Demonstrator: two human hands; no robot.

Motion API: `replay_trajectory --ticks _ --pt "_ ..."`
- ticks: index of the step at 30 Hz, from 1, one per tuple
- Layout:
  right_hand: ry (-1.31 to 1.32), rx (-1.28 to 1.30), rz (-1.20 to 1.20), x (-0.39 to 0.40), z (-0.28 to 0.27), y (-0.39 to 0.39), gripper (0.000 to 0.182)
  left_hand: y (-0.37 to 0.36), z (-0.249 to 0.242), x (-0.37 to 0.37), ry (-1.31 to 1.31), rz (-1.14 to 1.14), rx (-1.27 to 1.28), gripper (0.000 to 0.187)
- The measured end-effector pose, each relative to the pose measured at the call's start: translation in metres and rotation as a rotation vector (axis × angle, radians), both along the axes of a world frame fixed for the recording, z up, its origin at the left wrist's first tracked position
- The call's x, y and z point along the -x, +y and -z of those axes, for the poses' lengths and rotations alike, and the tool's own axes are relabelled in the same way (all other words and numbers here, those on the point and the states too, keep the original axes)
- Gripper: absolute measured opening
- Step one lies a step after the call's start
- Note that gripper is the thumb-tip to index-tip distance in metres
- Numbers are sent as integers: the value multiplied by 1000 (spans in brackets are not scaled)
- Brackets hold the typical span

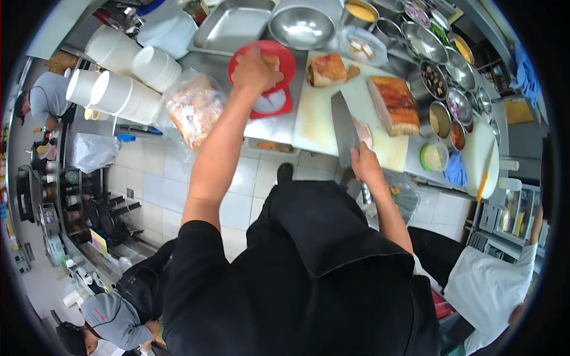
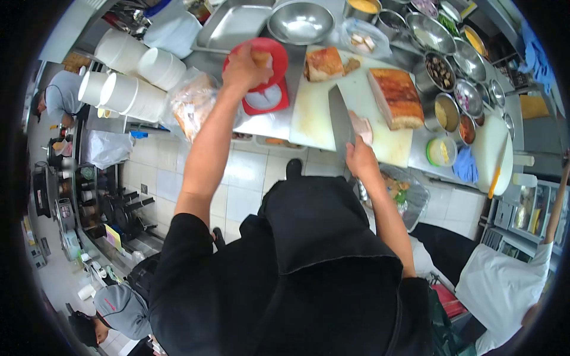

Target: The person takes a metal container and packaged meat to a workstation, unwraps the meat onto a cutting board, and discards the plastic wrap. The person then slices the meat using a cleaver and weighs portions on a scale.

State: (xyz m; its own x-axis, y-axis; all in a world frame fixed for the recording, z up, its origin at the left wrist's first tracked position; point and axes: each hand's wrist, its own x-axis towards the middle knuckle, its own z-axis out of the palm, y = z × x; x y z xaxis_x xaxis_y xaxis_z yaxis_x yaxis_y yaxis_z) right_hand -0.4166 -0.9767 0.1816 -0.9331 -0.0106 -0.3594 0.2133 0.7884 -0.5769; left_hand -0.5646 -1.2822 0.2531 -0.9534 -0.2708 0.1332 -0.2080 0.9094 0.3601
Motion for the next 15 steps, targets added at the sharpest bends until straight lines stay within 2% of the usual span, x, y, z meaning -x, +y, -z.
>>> replay_trajectory --ticks 3,5,7,9,11,13,15 --pt "87 -54 -4 -3 16 3 30 -29 0 27 111 141 -118 70" --pt "162 -101 -1 -6 16 2 30 -65 -14 45 -248 115 -899 66" --pt "113 -131 26 -8 14 -2 30 -100 -26 70 -316 129 -1068 64" --pt "106 -152 89 -10 7 -9 28 -122 -25 108 -232 80 -1129 65" --pt "108 -169 93 -12 3 -14 25 -128 -17 154 -197 18 -981 68" --pt "139 -183 124 -15 8 -17 23 -142 23 215 -245 35 -908 72" --pt "123 -190 142 -16 3 -24 21 -146 61 267 -349 31 -720 72"
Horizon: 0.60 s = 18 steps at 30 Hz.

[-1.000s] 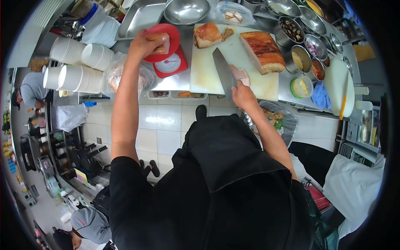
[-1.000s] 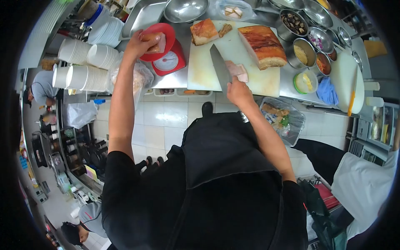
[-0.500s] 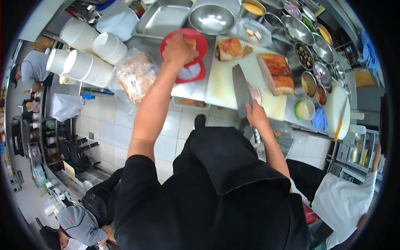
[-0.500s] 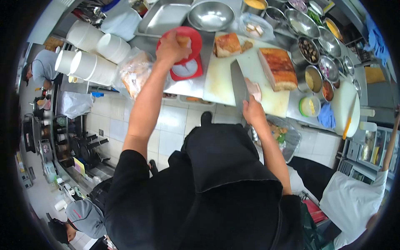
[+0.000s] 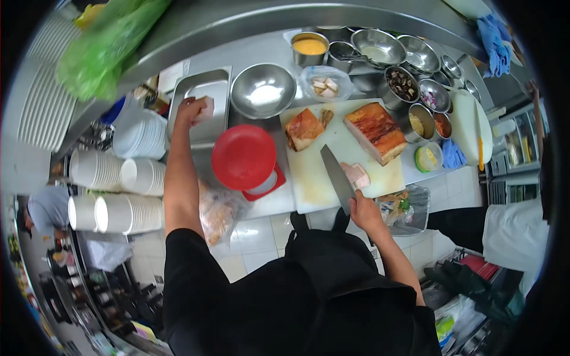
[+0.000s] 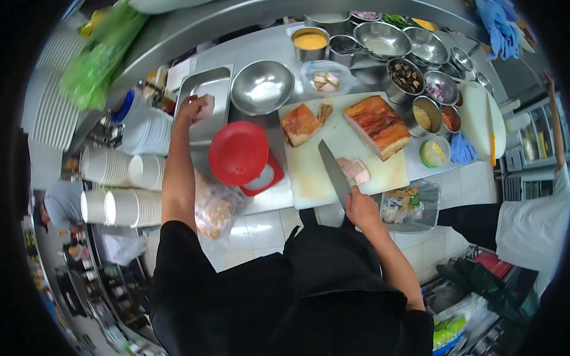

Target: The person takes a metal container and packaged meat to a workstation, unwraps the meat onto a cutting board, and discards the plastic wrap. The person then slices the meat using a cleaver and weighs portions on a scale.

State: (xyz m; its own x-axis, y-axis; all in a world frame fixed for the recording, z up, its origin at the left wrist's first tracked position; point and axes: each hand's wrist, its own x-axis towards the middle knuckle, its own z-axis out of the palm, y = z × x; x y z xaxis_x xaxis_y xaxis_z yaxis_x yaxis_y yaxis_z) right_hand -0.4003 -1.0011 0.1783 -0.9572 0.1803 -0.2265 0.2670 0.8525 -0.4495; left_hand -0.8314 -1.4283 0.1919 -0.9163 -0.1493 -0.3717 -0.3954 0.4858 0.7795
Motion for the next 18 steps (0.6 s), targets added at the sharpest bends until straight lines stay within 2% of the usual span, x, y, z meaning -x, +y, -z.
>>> replay_trajectory --ticks 4,6,7,11,13,14,16,17,18 --pt "-51 -31 91 -2 -7 -12 22 19 43 65 -22 -9 92 74" --pt "-77 -31 123 -1 -7 -16 22 23 58 82 118 -62 -118 79" --pt "-101 -32 133 -2 -7 -17 23 22 62 90 26 26 -91 72" --pt "-79 -35 140 -4 -9 -21 23 28 84 106 63 56 -110 71" --pt "-50 -52 124 -3 -10 -22 23 24 91 110 239 189 -16 69" --pt "-47 -51 125 -2 -10 -22 23 18 104 115 241 190 -14 69" --pt "-26 -45 131 -4 -7 -20 22 4 136 129 490 199 -159 67" --pt "-38 -42 142 -6 -4 -20 22 -5 130 129 440 138 -98 66" --pt "14 -49 121 -5 -1 -19 22 -5 125 135 618 151 49 54"
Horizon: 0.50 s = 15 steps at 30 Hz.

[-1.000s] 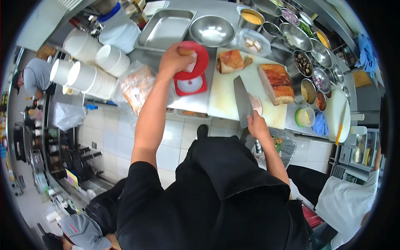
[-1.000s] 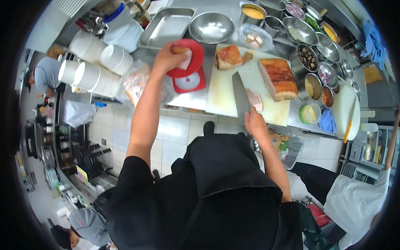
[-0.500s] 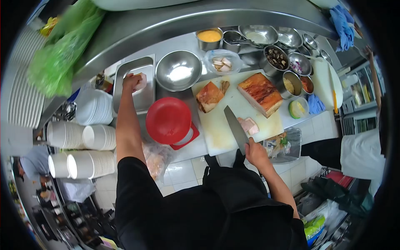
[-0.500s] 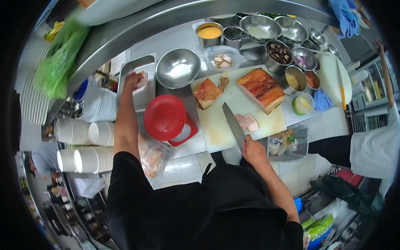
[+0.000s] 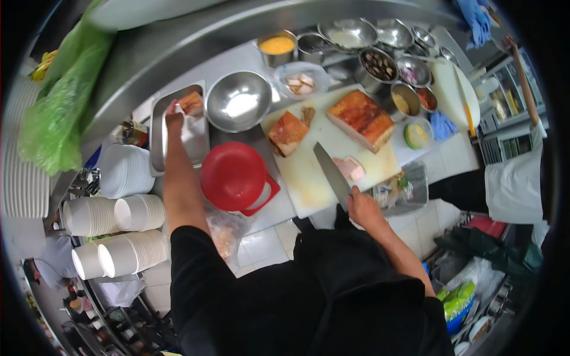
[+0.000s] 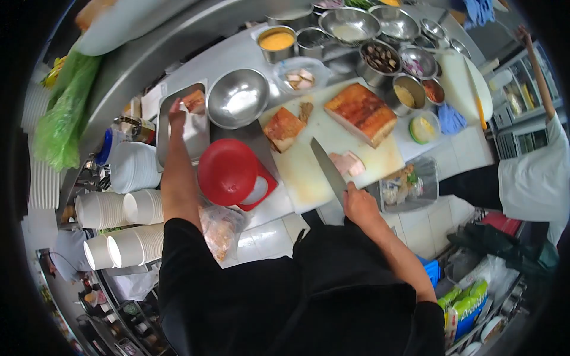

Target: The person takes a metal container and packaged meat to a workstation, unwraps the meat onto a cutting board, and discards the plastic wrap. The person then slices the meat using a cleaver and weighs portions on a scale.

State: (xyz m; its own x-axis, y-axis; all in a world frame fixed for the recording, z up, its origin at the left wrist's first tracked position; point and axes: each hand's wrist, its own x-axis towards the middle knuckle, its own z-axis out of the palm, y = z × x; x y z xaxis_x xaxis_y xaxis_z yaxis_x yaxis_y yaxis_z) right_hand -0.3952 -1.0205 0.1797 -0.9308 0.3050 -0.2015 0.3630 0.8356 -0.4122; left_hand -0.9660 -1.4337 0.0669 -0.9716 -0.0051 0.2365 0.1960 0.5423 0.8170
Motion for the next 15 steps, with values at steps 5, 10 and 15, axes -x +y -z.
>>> replay_trajectory --ticks 5,10,15 --pt "-12 56 -22 1 -21 -1 17 -17 -78 20 258 133 1300 27" --pt "119 113 -77 0 -56 33 20 125 -256 -236 186 217 135 44" --pt "105 54 -32 -4 -90 83 16 234 -217 -422 -188 353 -20 32"
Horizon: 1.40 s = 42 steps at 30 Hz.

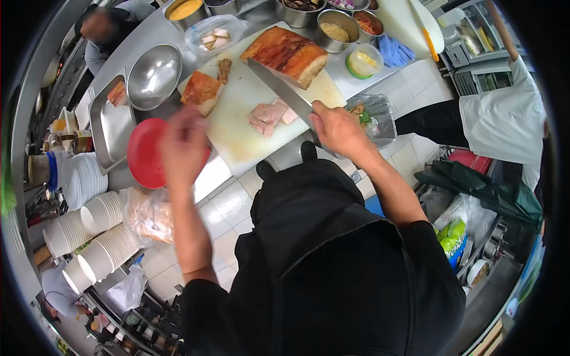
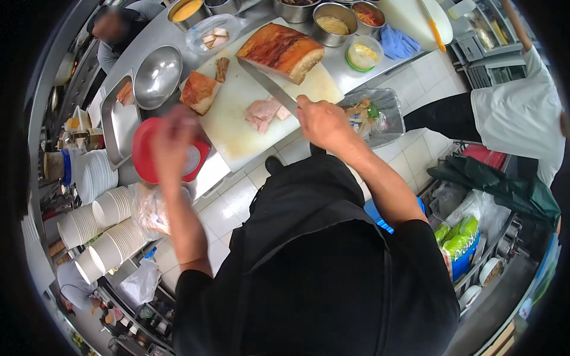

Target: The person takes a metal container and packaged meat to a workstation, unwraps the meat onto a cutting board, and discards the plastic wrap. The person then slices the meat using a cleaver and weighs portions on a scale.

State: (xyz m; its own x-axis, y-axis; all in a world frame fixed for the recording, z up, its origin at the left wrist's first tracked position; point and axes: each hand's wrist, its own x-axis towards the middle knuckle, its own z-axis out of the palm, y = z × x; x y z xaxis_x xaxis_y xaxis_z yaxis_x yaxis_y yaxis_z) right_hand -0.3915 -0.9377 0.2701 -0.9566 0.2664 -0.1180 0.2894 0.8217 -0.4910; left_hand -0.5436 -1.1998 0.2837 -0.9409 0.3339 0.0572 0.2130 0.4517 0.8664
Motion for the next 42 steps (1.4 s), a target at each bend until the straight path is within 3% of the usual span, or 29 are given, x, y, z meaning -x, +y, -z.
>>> replay_trajectory --ticks 1,4,5,7,9,11,15,18,20,21,23,25,27,28,30,31,33,37,40,42 --pt "15 -5 -2 -4 0 9 16 13 41 -9 -39 174 207 38" --pt "25 -20 -42 -20 8 26 16 68 107 -49 17 169 206 50" --pt "13 -47 -62 -25 12 30 16 81 116 -55 20 162 209 50" --pt "6 -38 -70 -37 20 37 16 99 128 -63 305 179 274 56" --pt "-3 -22 -79 -48 31 43 16 107 139 -61 283 213 309 55" --pt "4 28 -96 -56 40 49 15 111 163 -55 515 224 346 50" --pt "-78 49 -50 -73 45 58 14 112 186 -34 605 188 368 45" --pt "-4 35 -63 -86 62 75 17 120 189 -28 474 40 156 44" --pt "-339 629 86 -87 68 90 19 126 188 -39 461 27 156 46" --pt "-333 634 75 -88 74 95 19 130 186 -44 470 20 165 46" --pt "-414 1144 152 -91 95 104 19 143 182 -54 485 -13 190 49" --pt "-403 1195 138 -94 113 106 18 146 171 -58 477 -10 205 53" --pt "-401 1282 169 -97 117 104 18 150 154 -66 691 -28 267 53" --pt "-404 1285 179 -98 119 103 18 150 155 -72 684 -20 267 53" --pt "-411 1250 157 -96 121 102 18 151 157 -83 289 174 349 53" --pt "-413 1251 158 -97 118 101 18 155 154 -86 287 175 349 53" --pt "-390 1161 190 -96 107 99 19 167 150 -88 339 -77 558 47" --pt "-335 912 217 -105 82 97 20 182 152 -82 347 -86 541 44" --pt "-78 530 92 -114 77 95 18 172 167 -72 367 19 543 30" --pt "-83 443 61 -118 71 89 20 149 190 -58 443 140 221 21"
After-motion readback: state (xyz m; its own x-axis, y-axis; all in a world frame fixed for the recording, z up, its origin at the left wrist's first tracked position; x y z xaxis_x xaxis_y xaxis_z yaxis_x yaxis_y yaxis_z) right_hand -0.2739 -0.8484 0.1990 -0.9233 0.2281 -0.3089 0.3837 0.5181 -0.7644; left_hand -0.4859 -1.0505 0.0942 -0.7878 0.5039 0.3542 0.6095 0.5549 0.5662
